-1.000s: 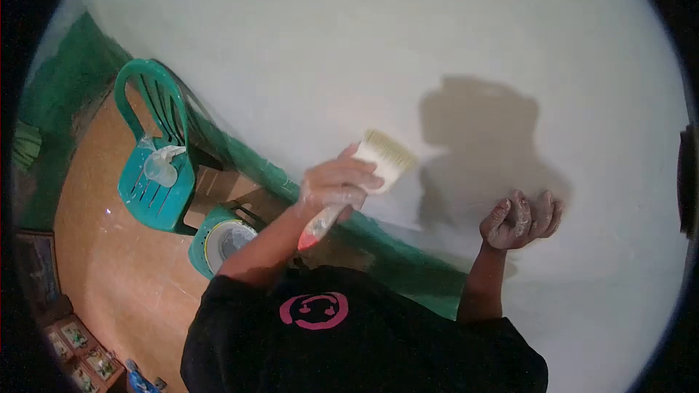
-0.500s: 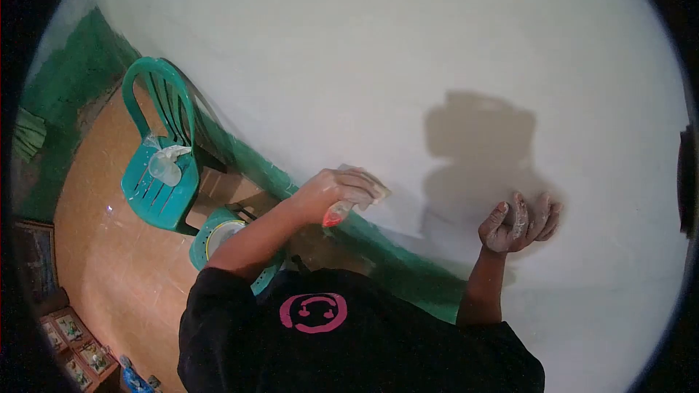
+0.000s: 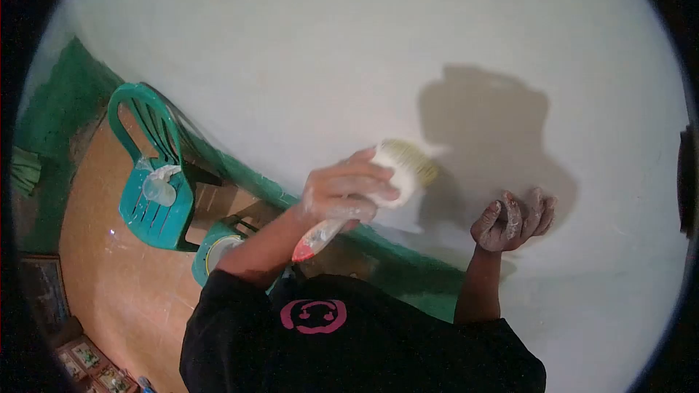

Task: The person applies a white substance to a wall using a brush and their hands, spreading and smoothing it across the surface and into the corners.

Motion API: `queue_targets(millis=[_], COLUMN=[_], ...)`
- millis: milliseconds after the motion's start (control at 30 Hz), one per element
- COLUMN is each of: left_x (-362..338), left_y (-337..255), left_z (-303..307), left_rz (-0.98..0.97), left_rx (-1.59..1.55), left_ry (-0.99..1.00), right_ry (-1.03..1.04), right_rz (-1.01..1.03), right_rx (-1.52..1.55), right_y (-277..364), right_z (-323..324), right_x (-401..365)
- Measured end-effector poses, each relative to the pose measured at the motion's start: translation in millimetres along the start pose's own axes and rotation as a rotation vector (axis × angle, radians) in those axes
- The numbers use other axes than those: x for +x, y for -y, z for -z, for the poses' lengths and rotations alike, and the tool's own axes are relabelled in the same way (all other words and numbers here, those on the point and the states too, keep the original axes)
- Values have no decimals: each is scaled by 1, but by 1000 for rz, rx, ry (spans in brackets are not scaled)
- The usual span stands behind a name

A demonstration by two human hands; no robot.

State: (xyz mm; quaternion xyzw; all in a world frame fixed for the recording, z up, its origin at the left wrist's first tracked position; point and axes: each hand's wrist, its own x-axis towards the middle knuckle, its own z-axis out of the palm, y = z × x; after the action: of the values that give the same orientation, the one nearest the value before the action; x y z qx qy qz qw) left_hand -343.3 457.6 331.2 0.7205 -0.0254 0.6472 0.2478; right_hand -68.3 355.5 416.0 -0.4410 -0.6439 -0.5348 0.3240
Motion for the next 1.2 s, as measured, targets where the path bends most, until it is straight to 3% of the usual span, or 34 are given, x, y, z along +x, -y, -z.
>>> queue_targets(millis=[300, 433, 533, 600, 767, 833, 1033, 1100, 1200], left_x=[-112, -74, -11, 20, 21, -9, -90, -91, -58], left_y=[16, 11, -8, -14, 0, 5, 6, 5, 6], left_z=[-26, -22, -8, -5, -22, -34, -49, -47, -43], left_rz=[449, 376, 287, 48, -42, 48, 348, 535, 502], left_rx=[-158, -264, -174, -108, -103, -101, 2, -122, -122], left_ry=[133, 51, 170, 151, 7, -28, 175, 219, 336], right_ry=[-28, -16, -9, -19, -44, -28, -75, -25, -24], right_rz=[49, 45, 50, 42, -5, 10, -80, -68, -60], right_rx=[18, 16, 7, 19, 30, 15, 114, 94, 142], right_y=[-3, -2, -1, -2, -2, -2, -1, 0, -2], right_z=[-3, -3, -3, -4, -7, -5, -8, -5, -6], right_x=[-2, 1, -2, -1, -5, -5, -8, -4, -2])
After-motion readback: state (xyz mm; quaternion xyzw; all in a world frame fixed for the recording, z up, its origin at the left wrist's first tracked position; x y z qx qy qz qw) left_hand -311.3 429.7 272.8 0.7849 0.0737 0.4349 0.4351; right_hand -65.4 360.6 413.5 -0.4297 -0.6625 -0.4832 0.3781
